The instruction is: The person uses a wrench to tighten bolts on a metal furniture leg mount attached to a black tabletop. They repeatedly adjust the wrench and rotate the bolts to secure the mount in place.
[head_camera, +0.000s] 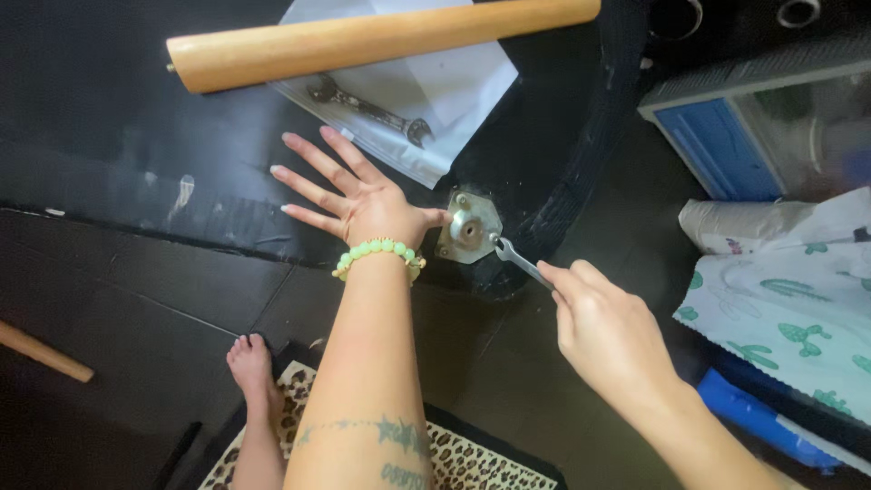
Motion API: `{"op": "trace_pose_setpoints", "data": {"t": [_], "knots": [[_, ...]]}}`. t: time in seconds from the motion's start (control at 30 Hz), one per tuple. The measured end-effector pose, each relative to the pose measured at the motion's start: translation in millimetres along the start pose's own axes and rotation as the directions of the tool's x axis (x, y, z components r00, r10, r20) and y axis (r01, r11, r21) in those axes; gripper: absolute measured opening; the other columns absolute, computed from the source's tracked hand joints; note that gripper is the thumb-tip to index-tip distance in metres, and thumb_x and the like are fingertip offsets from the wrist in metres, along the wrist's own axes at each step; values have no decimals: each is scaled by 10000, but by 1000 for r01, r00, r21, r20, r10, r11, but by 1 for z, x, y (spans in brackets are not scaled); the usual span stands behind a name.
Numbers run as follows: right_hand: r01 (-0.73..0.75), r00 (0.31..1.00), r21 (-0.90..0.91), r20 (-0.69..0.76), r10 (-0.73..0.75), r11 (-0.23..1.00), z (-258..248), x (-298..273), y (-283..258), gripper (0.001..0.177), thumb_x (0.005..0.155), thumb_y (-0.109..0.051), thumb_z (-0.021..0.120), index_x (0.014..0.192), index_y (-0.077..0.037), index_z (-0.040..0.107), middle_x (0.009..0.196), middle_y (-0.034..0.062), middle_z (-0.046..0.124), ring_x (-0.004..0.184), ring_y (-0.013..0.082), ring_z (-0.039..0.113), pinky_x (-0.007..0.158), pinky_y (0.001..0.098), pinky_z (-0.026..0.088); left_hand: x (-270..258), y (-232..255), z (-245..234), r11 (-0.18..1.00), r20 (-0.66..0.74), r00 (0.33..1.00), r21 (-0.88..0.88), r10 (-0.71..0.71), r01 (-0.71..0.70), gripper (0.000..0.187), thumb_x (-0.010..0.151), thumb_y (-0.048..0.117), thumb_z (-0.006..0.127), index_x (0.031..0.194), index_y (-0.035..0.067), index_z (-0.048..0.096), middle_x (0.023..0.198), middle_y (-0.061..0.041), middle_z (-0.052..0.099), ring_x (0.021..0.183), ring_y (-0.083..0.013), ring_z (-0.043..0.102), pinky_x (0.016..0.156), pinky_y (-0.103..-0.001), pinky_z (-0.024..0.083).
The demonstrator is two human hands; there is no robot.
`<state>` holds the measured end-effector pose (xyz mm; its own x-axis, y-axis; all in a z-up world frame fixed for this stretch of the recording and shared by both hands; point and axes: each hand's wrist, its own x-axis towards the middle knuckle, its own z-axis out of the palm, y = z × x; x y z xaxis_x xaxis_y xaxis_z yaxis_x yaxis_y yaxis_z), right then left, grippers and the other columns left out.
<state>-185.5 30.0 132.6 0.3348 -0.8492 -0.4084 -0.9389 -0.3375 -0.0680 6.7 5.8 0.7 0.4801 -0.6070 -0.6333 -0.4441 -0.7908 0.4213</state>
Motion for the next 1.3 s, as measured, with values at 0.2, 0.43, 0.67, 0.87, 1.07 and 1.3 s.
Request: {"op": "trace_pose_setpoints", "data": {"t": [0.2,0.43,0.67,0.87,1.07,1.3], "knots": [[-12,1000,42,3,12,999,17,4,10,284,903,-85,599,1158,-77,723,875,149,651,724,361,679,681,459,549,1,2,1,1000,8,1000,13,-7,7,1718,486,620,965,1567,11,-224,1583,-328,-329,1427,-589,-316,1178,-743,-114],[12,999,21,-40,-11,1000,21,11,13,263,903,-90,602,1126,-68,740,915,151,668,768,373,680,721,467,552,2,0,3,1000,-16,1000,-3,5,-5,1707,506,611,967,1565,9,-228,1580,-331,-334,1422,-591,-324,1172,-747,-132],[-38,999,22,24,38,999,12,11,11,275,888,-91,604,1116,-103,757,893,138,674,778,357,680,725,466,543,0,0,3,1000,-5,1000,4,8,-8,1705,505,618,963,1568,15,-228,1579,-328,-338,1421,-589,-328,1175,-744,-131],[16,1000,3,11,-16,1000,10,20,8,254,892,-103,604,1089,-100,764,865,138,667,774,348,679,726,456,548,1,-3,3,1000,-26,999,-15,23,-24,1707,502,628,961,1565,1,-218,1571,-336,-337,1415,-595,-329,1173,-749,-129],[-2,999,-28,49,3,1000,6,22,9,264,873,-97,602,1078,-104,769,876,127,676,787,347,683,727,464,546,0,0,2,1000,0,1000,-4,16,-16,1708,504,617,964,1563,4,-228,1569,-337,-340,1417,-594,-328,1172,-750,-125],[74,996,-59,49,-71,995,2,40,14,231,856,-110,620,1019,-97,782,870,119,698,821,340,692,756,462,553,1,-2,4,1000,-36,999,-5,28,-28,1707,508,621,965,1555,-7,-227,1567,-343,-337,1414,-605,-324,1167,-757,-121]]}}
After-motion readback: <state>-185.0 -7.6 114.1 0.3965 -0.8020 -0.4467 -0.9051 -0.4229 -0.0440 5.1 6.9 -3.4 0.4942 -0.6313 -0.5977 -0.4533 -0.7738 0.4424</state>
